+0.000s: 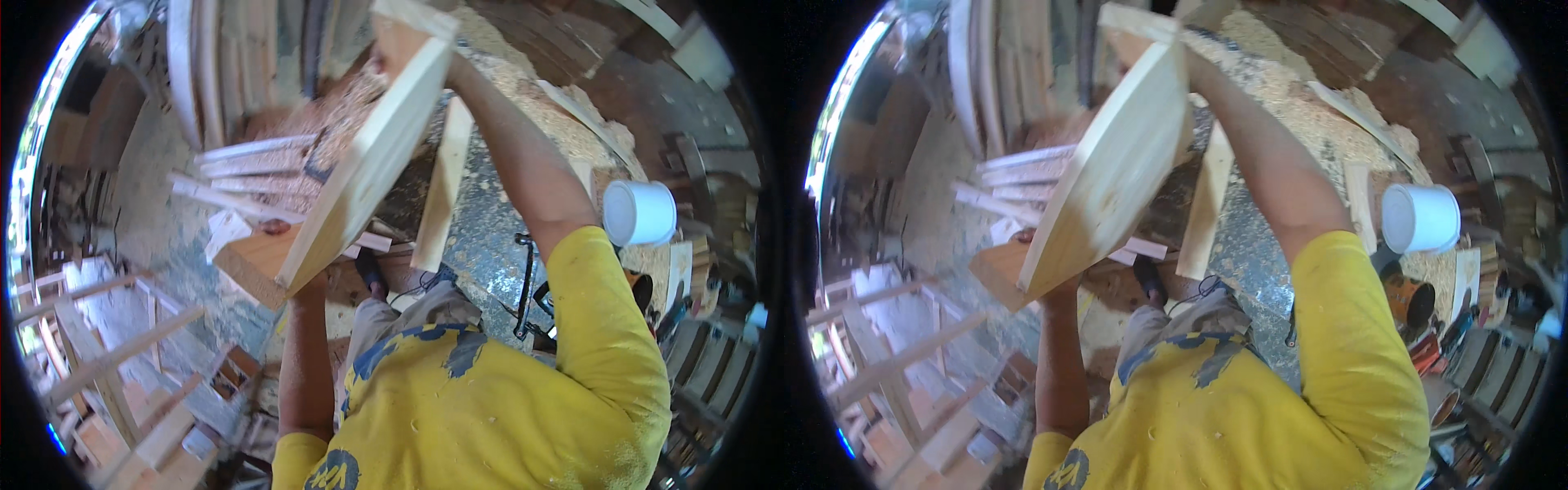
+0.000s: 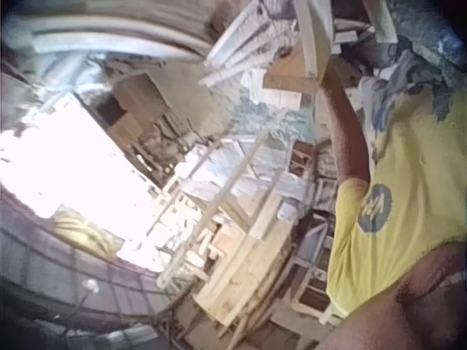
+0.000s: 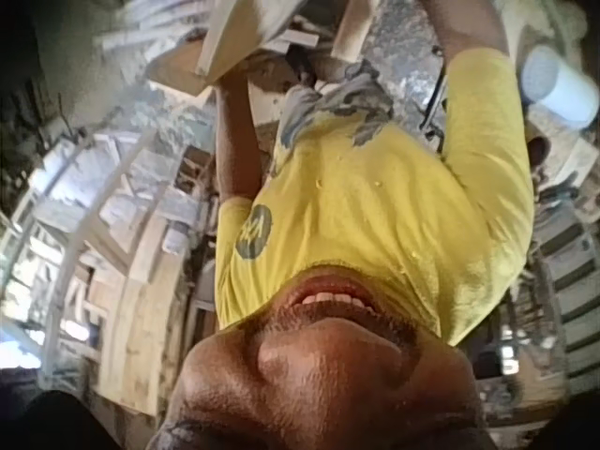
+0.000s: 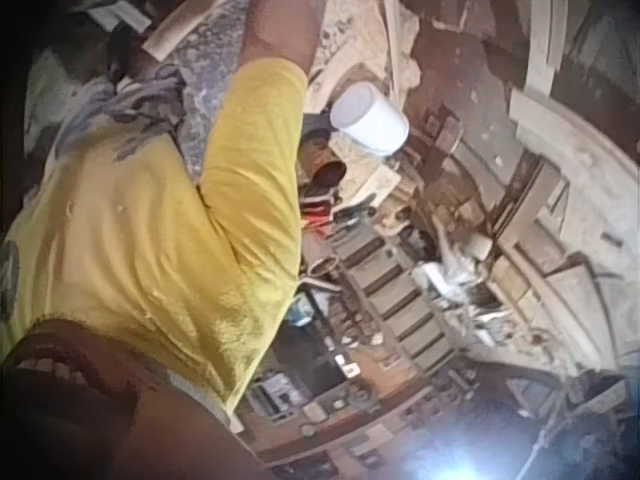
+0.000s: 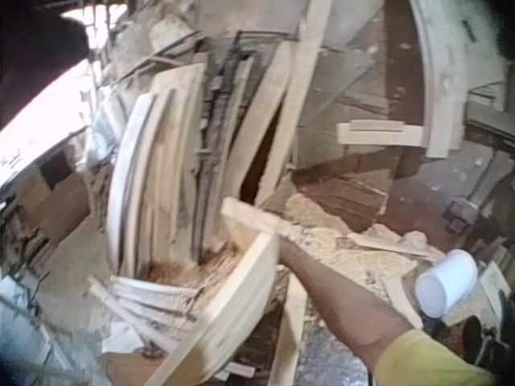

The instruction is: The person is measuring, marking, sawing, and hammering wood to assemble a project at a workbench.

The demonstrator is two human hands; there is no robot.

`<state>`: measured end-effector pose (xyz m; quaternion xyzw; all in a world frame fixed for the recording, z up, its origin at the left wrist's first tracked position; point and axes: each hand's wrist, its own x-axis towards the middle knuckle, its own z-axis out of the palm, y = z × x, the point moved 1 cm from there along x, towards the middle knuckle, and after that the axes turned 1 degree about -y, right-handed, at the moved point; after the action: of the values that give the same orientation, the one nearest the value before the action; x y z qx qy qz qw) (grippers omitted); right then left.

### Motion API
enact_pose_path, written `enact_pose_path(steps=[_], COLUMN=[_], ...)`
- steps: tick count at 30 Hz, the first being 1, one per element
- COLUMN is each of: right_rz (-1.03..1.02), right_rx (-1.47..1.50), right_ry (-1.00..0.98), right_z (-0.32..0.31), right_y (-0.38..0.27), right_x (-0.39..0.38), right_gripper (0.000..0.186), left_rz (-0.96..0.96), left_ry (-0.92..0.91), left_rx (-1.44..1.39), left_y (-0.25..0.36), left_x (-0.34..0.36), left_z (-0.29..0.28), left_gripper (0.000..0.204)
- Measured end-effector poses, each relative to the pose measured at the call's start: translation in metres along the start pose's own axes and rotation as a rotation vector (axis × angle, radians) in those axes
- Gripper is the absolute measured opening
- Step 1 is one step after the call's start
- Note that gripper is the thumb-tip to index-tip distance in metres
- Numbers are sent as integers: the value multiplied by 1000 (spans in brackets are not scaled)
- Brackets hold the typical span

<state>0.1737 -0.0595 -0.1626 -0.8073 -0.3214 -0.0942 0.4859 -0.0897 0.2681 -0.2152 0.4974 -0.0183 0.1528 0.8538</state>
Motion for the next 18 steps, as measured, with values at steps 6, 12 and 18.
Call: enact_pose_path(steps=[6, 12, 18], right_rz=[611, 1122, 933], right_rx=[334, 684, 982], right_ry=[878, 1224, 1334], right_z=[-40, -99, -155], right_y=[6, -36, 22], right_x=[-135, -352, -393], right_gripper=[24, 16, 38], left_rz=[12, -146, 170], left_ry=[-69, -61, -294], left_rx=[310, 200, 839], left_y=[-63, -46, 6], left_x=[23, 40, 59], left_z=[5, -12, 16], left_gripper=[31, 50, 58])
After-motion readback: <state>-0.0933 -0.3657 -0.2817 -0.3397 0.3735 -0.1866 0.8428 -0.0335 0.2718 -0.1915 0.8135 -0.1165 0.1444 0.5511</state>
